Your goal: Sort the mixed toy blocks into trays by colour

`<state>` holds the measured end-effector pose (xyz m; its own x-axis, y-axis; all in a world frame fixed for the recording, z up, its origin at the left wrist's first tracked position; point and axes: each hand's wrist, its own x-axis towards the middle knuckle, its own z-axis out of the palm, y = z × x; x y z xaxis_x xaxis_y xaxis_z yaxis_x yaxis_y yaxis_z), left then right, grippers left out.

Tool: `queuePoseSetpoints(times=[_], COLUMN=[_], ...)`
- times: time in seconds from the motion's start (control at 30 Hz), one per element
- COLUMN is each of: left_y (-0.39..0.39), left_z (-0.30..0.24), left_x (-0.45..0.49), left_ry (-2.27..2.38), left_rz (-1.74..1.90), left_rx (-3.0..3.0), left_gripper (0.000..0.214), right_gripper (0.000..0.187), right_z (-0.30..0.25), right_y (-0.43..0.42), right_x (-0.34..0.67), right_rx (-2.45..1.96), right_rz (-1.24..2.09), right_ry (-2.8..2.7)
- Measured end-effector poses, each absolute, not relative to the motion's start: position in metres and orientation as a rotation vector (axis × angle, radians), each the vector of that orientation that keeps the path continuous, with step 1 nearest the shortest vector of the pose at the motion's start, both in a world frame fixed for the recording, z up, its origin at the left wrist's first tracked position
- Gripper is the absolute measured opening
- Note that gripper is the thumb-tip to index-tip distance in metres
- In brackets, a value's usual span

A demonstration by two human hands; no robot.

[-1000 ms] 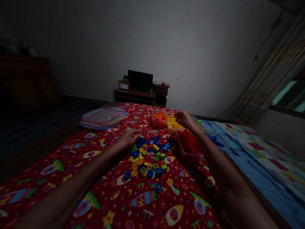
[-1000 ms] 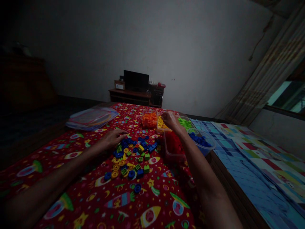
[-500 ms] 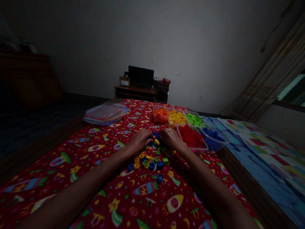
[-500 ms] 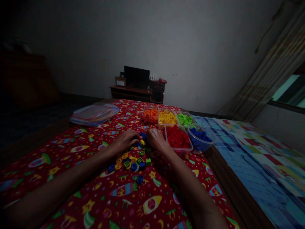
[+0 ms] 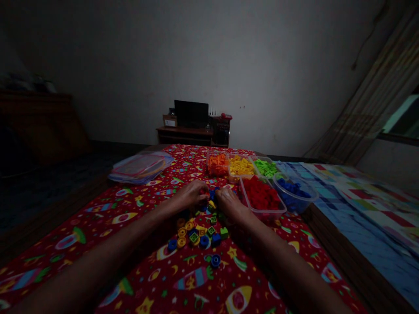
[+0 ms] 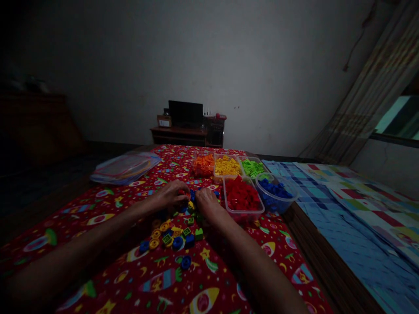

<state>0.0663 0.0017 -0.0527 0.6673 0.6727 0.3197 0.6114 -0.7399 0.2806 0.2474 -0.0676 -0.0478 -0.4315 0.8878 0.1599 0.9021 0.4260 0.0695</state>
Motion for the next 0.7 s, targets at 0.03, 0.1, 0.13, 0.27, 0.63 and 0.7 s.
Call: queuePoseSetpoints(times=[0.03, 0.1, 0.13, 0.27, 0.63, 0.7], left_y=[0.010, 0.028, 0.039, 0.084, 0.141, 0.146], left_z=[-0.045, -0.025, -0.013, 0.029, 0.008, 0.006], left_x=[0.067, 0.071, 0.075, 0.098, 0.128, 0.126], left_ry=[1.097, 1.154, 1.199, 1.406, 1.616, 1.568], left_rz=[0.574, 0.534, 0.539, 0.628, 0.487, 0.319], left_rx=[2.686, 2.646, 2.651, 2.634, 2.728, 2.746], left_gripper=[0.015, 0.018, 0.018, 0.019, 0.047, 0.039], right_gripper=[0.029, 0.030, 0.030, 0.025, 0.025, 0.025], right_z=[-0.045, -0.041, -0.040, -0.047, -0.081, -0.083], right_y=[-0.072, -0.078, -0.079, -0.073, -0.054, -0.054], right_x=[0.246, 0.243, 0.241, 0.233, 0.221, 0.219], right_rx=[-1.600, -1.551, -1.535, -1.579, -1.570, -1.579], right_rz=[-0.234, -0.277, -0.287, -0.297, -0.410, -0.452], right_ry=[-2.581, -2.601, -2.609, -2.590, -2.415, -2.388])
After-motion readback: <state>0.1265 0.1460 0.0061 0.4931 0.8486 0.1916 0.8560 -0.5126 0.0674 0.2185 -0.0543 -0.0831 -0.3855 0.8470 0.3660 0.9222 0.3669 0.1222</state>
